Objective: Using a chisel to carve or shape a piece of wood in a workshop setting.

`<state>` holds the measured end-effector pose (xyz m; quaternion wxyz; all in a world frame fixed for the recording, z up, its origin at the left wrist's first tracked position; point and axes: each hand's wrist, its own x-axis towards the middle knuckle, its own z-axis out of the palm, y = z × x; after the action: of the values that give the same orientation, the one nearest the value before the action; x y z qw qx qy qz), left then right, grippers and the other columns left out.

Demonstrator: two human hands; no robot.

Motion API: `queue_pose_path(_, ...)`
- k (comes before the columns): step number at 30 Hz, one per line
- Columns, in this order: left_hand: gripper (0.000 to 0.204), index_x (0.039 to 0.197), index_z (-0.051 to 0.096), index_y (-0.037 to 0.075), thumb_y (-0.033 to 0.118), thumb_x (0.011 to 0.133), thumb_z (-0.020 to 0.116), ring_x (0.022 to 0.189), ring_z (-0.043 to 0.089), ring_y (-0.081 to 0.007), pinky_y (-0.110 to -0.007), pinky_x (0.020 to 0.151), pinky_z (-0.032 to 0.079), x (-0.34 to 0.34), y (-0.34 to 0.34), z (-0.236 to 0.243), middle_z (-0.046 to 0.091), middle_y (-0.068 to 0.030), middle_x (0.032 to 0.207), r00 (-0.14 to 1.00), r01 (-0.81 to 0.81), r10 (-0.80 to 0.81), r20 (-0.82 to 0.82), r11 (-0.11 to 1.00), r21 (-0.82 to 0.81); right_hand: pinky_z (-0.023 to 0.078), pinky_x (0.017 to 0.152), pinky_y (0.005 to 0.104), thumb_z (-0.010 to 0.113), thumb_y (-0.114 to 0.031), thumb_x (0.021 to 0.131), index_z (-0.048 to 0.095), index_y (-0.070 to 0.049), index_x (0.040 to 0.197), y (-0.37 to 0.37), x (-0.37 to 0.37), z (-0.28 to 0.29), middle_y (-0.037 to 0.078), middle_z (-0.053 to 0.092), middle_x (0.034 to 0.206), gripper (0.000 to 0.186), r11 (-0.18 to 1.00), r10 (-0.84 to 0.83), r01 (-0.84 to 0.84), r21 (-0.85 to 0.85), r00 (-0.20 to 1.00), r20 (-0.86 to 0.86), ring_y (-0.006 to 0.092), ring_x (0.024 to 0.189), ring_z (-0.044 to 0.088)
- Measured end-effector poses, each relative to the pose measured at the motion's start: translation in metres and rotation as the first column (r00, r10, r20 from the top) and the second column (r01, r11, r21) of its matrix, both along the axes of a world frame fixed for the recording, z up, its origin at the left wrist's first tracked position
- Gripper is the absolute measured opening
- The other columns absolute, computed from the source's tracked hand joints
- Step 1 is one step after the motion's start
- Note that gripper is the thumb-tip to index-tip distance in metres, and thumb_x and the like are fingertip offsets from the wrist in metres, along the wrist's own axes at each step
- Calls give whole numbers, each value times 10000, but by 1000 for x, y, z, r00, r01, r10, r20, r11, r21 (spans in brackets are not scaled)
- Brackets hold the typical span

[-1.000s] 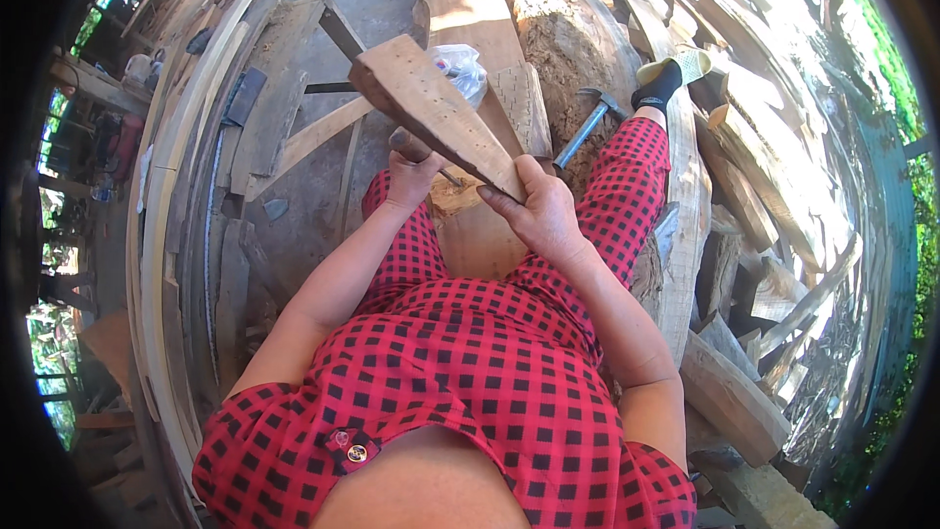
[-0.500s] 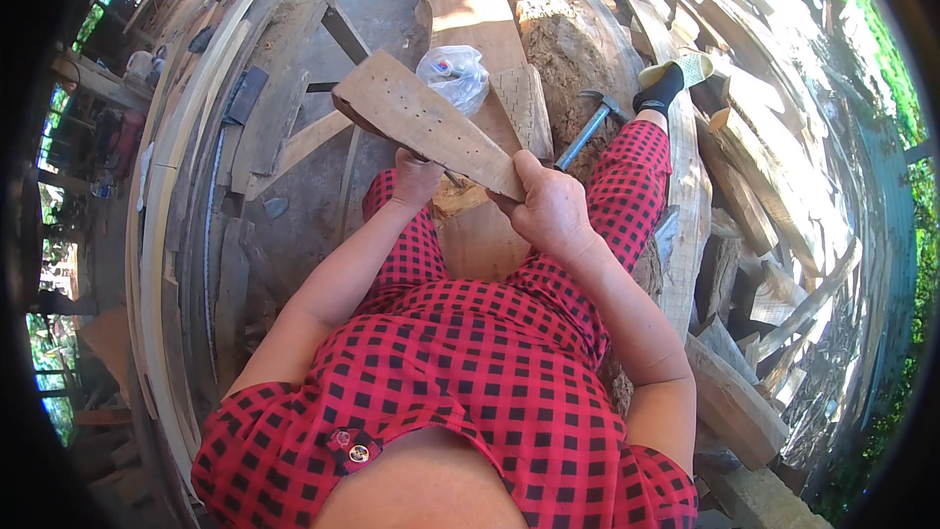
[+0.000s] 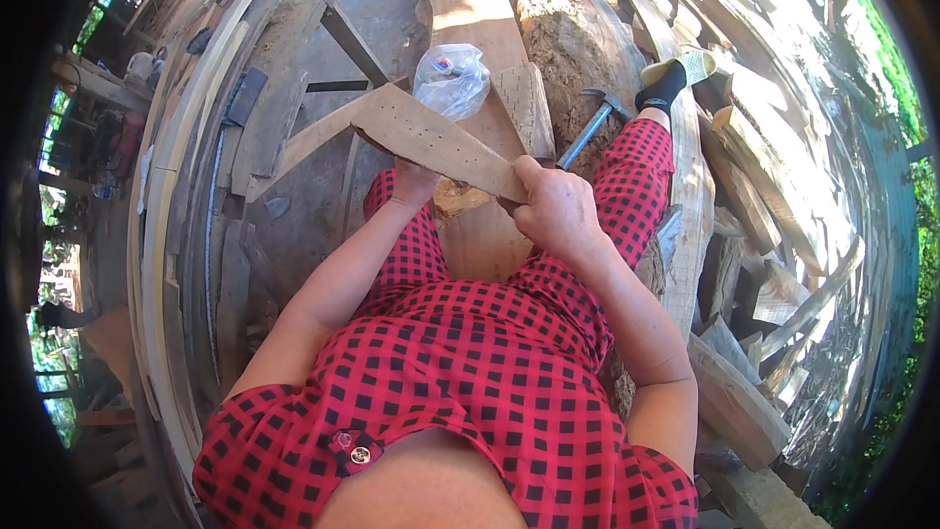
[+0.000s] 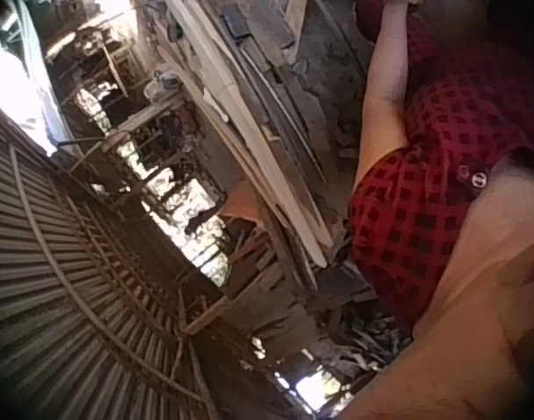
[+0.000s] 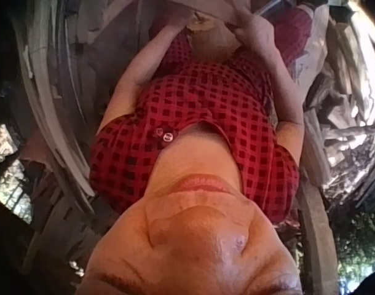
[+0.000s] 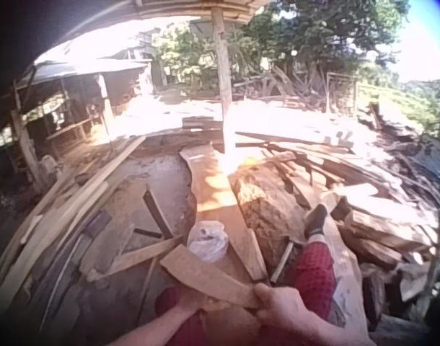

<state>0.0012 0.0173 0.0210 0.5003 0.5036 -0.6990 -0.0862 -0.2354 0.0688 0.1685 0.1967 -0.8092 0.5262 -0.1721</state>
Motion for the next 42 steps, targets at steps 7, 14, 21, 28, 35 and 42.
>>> queue_pose_path(7, 160, 941, 648, 24, 61, 786, 626, 869, 647, -245, -330, 767, 488, -9, 12, 25, 676, -97, 909, 937, 158, -74, -340, 961, 226, 434, 567, 439, 695, -251, 761, 486, -53, 761, 2, 0, 1, 173, 570, 648, 288, 996, -36, 49, -71, 984, 176, 382, 663, 584)
queue_pose_path(14, 186, 960, 639, 21, 116, 800, 638, 865, 648, -225, -327, 764, 489, 1, -1, 4, 675, -90, 919, 992, -28, 39, 120, 996, -88, 438, 560, 426, 714, -239, 747, 502, -59, 780, 0, 3, 4, 166, 571, 645, 280, 997, -15, 21, -74, 997, 72, 374, 663, 590)
queue_pose_path(21, 197, 975, 629, 25, 105, 795, 638, 871, 644, -229, -332, 771, 489, 2, -1, -1, 673, -75, 923, 1000, 1, -1, -2, 1000, -26, 440, 555, 407, 733, -235, 731, 505, -57, 774, -3, 0, 3, 158, 566, 638, 293, 1000, -2, 1, -22, 999, -34, 359, 658, 594)
queue_pose_path(28, 239, 1018, 611, 37, 114, 793, 635, 940, 616, -237, -356, 832, 467, -3, 7, 16, 649, -91, 995, 906, 230, -68, -417, 908, 350, 433, 559, 424, 727, -241, 732, 500, -52, 768, -1, -1, 1, 163, 568, 638, 298, 998, -55, 62, -29, 980, 193, 367, 664, 590)
queue_pose_path(35, 203, 990, 620, 52, 125, 801, 627, 919, 616, -241, -358, 813, 467, -3, 8, 22, 645, -94, 980, 992, 55, -34, -120, 983, 178, 431, 560, 399, 739, -224, 728, 494, -48, 771, 0, -1, -5, 156, 556, 631, 305, 998, -43, 50, -44, 989, 140, 345, 637, 585)
queue_pose_path(42, 214, 987, 616, 36, 116, 790, 643, 890, 641, -204, -318, 788, 482, 9, 0, 0, 671, -95, 958, 837, -57, 173, 520, 971, -231, 421, 558, 380, 733, -201, 737, 509, -48, 793, 0, -4, -12, 152, 539, 619, 277, 999, 7, -5, -48, 1000, 29, 344, 594, 541)
